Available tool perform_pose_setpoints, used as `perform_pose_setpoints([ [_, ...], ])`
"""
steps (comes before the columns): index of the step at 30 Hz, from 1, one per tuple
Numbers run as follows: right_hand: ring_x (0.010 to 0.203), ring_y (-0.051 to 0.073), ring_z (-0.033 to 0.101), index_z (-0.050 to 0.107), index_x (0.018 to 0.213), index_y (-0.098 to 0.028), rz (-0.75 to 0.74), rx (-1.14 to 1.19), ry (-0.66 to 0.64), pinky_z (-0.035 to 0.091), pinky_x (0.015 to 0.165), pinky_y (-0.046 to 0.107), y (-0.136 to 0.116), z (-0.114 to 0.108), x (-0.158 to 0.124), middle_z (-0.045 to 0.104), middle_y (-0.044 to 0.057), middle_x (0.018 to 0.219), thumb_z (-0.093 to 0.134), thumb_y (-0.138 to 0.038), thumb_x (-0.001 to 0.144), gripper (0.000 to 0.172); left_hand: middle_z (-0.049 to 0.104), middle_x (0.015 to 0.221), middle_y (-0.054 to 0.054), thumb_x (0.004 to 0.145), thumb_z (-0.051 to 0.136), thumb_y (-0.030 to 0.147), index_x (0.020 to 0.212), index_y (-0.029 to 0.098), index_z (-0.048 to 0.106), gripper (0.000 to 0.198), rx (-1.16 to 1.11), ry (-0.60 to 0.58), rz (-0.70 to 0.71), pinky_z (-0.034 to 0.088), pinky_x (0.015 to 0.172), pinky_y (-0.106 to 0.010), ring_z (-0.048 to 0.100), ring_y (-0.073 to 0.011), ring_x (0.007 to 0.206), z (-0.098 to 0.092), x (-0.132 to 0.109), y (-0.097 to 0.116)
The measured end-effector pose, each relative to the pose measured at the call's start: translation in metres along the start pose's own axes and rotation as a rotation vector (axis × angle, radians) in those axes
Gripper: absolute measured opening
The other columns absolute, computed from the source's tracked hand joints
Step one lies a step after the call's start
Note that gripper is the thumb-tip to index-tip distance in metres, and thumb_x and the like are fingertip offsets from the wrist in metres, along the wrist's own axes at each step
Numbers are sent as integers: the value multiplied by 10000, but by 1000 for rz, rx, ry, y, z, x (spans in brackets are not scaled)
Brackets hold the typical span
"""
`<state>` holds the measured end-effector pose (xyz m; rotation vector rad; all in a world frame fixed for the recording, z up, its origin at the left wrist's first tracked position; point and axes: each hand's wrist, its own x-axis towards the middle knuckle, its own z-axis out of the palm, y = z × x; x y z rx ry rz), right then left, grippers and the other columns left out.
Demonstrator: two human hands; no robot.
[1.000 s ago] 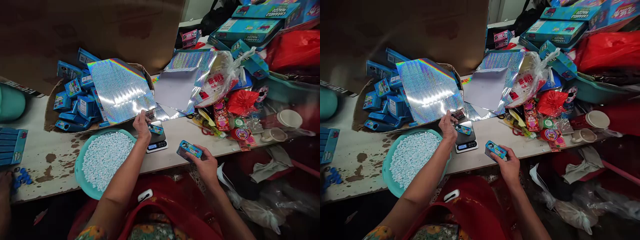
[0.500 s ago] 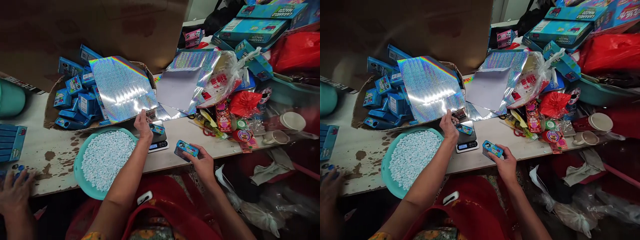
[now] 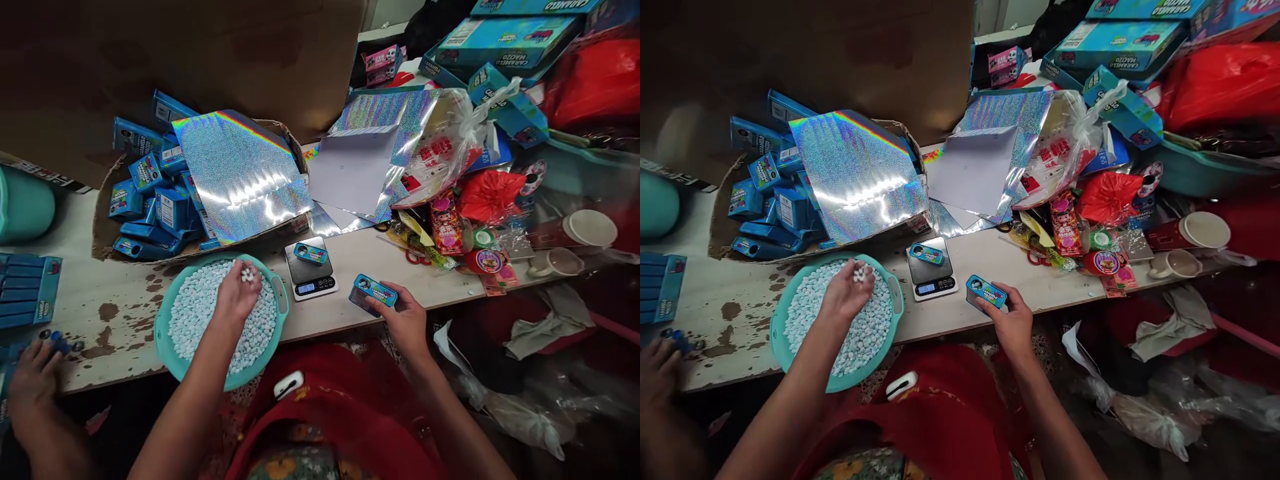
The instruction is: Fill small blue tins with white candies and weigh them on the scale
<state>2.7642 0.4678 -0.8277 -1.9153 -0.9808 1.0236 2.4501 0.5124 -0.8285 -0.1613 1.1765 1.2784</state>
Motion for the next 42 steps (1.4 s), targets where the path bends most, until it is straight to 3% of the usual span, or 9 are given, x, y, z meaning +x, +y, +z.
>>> perform_pose_setpoints([
  [3,859,236,636,658,1053,-177,-8,-1,-2,515,826,419,-1,0,3,691,80,948,815,-454,570,579,502,637,-2,834,564,253,839,136,561,116,201,-52,-130,289,348,-155,451,-77,451,-28,-11,-10],
  [7,829,236,639,664,1049,-179,-24,-22,1,529,779,407,-5,1,6,692,76,929,804,-470,575,574,532,612,1,709,704,302,829,135,607,228,594,-184,-49,311,391,-177,427,-81,447,-35,-16,-7],
  [10,846,239,640,662,1056,-177,-32,-6,-14,523,802,414,-5,3,6,693,81,943,809,-474,574,585,495,519,19,653,724,270,745,143,644,176,887,-265,68,305,433,-186,411,-96,449,-15,-5,3],
  [13,854,236,640,659,1068,-181,-33,18,-20,517,815,410,-3,4,6,696,80,952,814,-470,577,591,571,601,-9,643,679,170,675,175,665,35,1202,-370,335,336,507,-218,477,-136,541,21,15,7],
  [16,844,230,637,658,1072,-184,-24,31,-18,516,809,402,1,3,6,697,70,925,817,-463,579,588,626,735,-29,665,602,76,695,194,670,139,1537,-420,569,372,626,-256,538,-168,682,57,34,2],
  [20,839,232,634,659,1051,-180,7,37,2,512,810,413,6,-3,7,687,70,917,822,-463,567,585,595,832,-47,695,564,53,781,192,652,186,1846,-460,680,363,669,-285,545,-195,772,81,47,-10],
  [26,868,237,632,654,1069,-175,28,35,34,510,841,435,12,-10,11,693,81,948,820,-465,569,601,565,954,-69,759,528,102,940,209,624,231,1925,-518,789,363,652,-300,551,-212,817,81,51,-19],
  [34,872,238,628,656,1070,-189,27,28,22,499,834,423,11,-8,12,688,80,958,822,-457,576,586,637,904,-34,728,547,130,899,203,630,203,1688,-463,757,419,717,-296,583,-190,822,80,44,-6],
  [42,855,223,623,657,1058,-195,21,34,44,496,825,406,16,-9,7,682,68,949,829,-439,573,569,678,916,-35,765,574,266,952,198,632,207,1646,-339,608,436,765,-317,614,-207,864,41,33,20],
])
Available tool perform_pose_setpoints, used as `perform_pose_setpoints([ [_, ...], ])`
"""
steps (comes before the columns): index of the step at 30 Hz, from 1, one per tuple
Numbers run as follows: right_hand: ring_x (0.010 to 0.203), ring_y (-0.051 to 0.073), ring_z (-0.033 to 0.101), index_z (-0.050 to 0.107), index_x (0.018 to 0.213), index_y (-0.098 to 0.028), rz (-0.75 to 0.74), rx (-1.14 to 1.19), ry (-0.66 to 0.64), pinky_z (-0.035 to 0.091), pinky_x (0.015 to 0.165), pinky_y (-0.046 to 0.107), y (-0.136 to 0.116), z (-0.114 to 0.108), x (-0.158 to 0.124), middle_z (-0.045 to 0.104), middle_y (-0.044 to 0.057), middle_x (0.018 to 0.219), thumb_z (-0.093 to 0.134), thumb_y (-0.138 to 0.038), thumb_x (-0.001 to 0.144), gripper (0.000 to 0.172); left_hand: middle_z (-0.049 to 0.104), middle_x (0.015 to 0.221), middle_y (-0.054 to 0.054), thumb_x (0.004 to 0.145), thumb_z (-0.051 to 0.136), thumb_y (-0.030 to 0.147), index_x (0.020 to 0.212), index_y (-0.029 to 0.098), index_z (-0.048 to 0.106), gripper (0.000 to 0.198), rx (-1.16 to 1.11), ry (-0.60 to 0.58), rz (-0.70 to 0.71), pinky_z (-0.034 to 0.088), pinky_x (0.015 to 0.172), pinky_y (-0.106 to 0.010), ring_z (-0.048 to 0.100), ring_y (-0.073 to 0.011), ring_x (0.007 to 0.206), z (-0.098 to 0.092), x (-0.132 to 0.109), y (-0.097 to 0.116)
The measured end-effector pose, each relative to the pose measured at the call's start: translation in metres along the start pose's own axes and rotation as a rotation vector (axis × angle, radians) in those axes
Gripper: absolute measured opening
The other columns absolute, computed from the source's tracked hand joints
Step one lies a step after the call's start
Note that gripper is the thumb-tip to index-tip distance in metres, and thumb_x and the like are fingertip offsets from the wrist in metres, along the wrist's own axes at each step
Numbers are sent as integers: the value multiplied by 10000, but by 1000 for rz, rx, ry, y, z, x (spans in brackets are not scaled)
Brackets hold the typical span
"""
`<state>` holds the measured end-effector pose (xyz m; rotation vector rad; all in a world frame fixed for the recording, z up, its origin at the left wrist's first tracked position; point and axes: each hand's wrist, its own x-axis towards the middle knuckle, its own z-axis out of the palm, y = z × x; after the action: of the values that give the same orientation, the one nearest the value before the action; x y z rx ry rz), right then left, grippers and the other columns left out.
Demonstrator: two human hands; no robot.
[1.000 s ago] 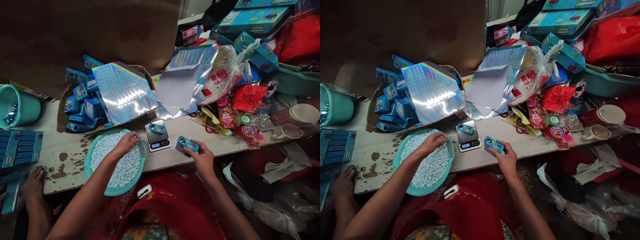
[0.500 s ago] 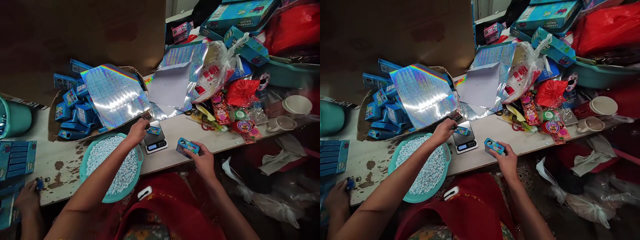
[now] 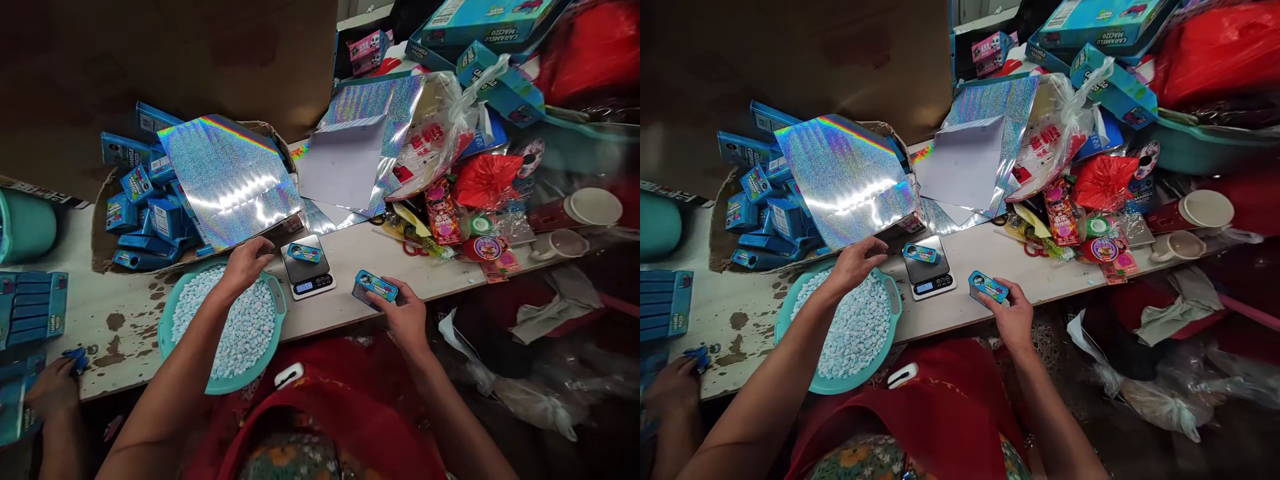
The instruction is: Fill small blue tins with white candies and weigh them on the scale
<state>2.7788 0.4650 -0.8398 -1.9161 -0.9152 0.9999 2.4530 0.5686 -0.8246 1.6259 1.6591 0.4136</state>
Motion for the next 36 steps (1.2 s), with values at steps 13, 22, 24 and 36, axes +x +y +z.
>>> perform_pose_setpoints([
  [13,845,225,623,662,1041,-184,12,-22,27,495,835,423,-2,6,-15,681,72,943,833,-445,552,580,630,1075,-59,807,572,247,1084,206,591,281,159,0,213,442,830,-341,579,-230,993,14,9,9],
  [22,839,231,630,660,1064,-181,10,-58,49,507,834,439,4,10,-28,686,77,947,826,-462,555,604,528,1247,-100,793,607,219,1234,245,501,454,463,-131,390,440,886,-408,480,-282,1144,50,30,22],
  [24,836,231,629,660,1067,-188,14,-61,46,508,824,432,2,13,-31,687,72,937,829,-461,553,606,564,1167,-109,815,573,217,1167,219,534,354,456,-150,351,452,848,-402,524,-279,1079,61,30,21],
  [36,812,229,623,668,1063,-200,-25,-129,-63,490,820,434,-36,62,-37,687,51,897,840,-473,511,640,630,1061,-88,731,662,483,1219,197,499,588,141,760,-579,481,832,-424,613,-285,922,-105,-174,-126],
])
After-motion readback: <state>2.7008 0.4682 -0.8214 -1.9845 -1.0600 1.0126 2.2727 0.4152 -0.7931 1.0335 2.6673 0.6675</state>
